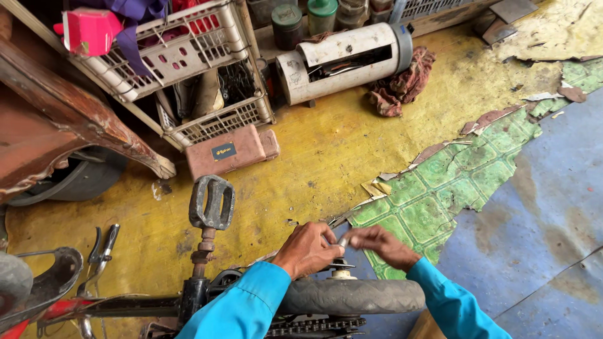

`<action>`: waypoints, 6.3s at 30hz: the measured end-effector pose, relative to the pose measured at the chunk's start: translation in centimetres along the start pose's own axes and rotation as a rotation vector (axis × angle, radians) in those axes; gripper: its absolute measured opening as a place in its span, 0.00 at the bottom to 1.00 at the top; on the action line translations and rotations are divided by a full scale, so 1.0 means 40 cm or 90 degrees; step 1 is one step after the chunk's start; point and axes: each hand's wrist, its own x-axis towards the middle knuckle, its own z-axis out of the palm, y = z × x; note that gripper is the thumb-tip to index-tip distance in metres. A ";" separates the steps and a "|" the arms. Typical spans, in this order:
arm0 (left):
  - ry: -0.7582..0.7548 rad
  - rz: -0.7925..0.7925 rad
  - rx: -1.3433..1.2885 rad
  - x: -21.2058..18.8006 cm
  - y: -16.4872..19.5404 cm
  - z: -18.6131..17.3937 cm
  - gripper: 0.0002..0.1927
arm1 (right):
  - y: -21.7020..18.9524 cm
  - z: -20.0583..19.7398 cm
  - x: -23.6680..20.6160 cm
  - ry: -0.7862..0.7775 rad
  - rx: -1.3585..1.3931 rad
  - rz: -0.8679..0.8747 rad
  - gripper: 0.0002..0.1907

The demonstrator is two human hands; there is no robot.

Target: The person flips a small children's bicycle upside down on the floor and repairs it. They turn the pedals and rear wheel, then use a wrench to loosen and adjust the rear wheel axle nuts and chain, working on the bike by hand throughout.

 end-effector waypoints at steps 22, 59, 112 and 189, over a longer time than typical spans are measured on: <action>-0.093 -0.035 0.049 0.016 -0.022 0.031 0.12 | -0.102 0.098 -0.025 0.142 -0.241 0.124 0.28; -0.096 -0.061 0.007 -0.006 0.005 0.013 0.13 | -0.097 0.060 -0.036 0.122 -0.398 0.107 0.31; -0.129 -0.088 -0.010 0.003 -0.006 0.018 0.14 | -0.119 0.091 -0.011 0.084 -0.436 0.098 0.34; -0.124 -0.011 0.049 -0.002 -0.008 0.013 0.25 | -0.187 0.100 -0.045 0.020 -0.094 0.171 0.19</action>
